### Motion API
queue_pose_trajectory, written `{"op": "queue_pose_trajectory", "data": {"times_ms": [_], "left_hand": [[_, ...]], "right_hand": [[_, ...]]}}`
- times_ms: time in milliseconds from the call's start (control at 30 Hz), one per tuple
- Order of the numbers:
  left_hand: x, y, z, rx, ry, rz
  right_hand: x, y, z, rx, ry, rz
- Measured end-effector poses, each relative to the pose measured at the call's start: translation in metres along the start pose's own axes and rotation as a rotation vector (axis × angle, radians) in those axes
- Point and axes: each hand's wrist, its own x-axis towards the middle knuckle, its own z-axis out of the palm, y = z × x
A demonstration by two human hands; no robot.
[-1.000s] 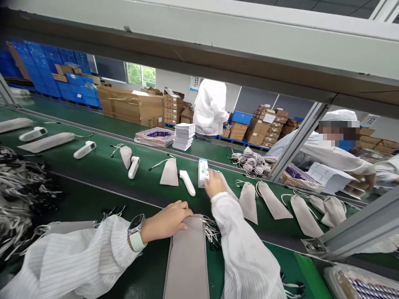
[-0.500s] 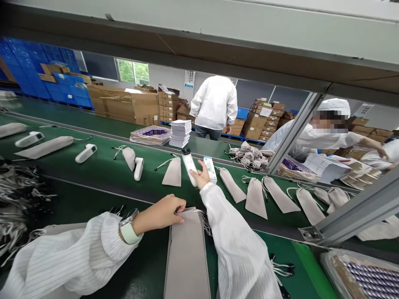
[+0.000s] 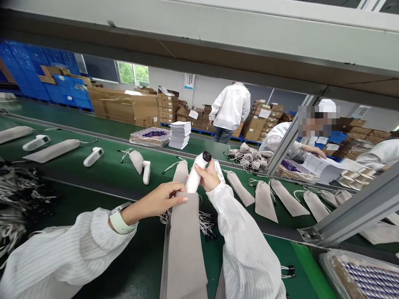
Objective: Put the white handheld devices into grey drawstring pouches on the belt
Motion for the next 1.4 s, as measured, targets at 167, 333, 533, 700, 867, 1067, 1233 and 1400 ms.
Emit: {"op": "queue_pose_trajectory", "data": {"times_ms": [167,333,533,700,867,1067,1233,1400], "left_hand": [[0.002,0.0,-0.001,0.038,0.313,-0.035],[0.001,0.001,-0.006,0.038,0.264,-0.039],[-0.002,-0.001,-0.02,0.154,0.297,-0.222],[-0.019,0.025,-0.019,0.071,-0.046,-0.265],[-0.025,0.05,-0.026,-0.391,0.032,-0.281],[-0.017,0.044,-0.021,-0.617,0.171,-0.248],[-0.009,0.008,0.012,0.037,-0.016,-0.176],[-0.005,-0.03,0.037,0.214,-0.187,-0.23]], "right_hand": [[-0.005,0.001,0.005,-0.116,-0.263,0.28],[-0.008,0.009,0.005,-0.332,-0.357,0.348],[-0.001,0.012,-0.005,-0.571,-0.183,0.252],[0.01,0.017,-0.041,-0.889,0.477,-0.232],[0.001,0.015,-0.029,-0.551,0.005,0.012],[-0.01,0.017,0.02,-0.313,-0.627,-0.02],[0.008,-0.005,-0.043,-0.703,0.379,-0.176],[0.008,-0.017,-0.085,-1.173,0.68,-0.041]]}}
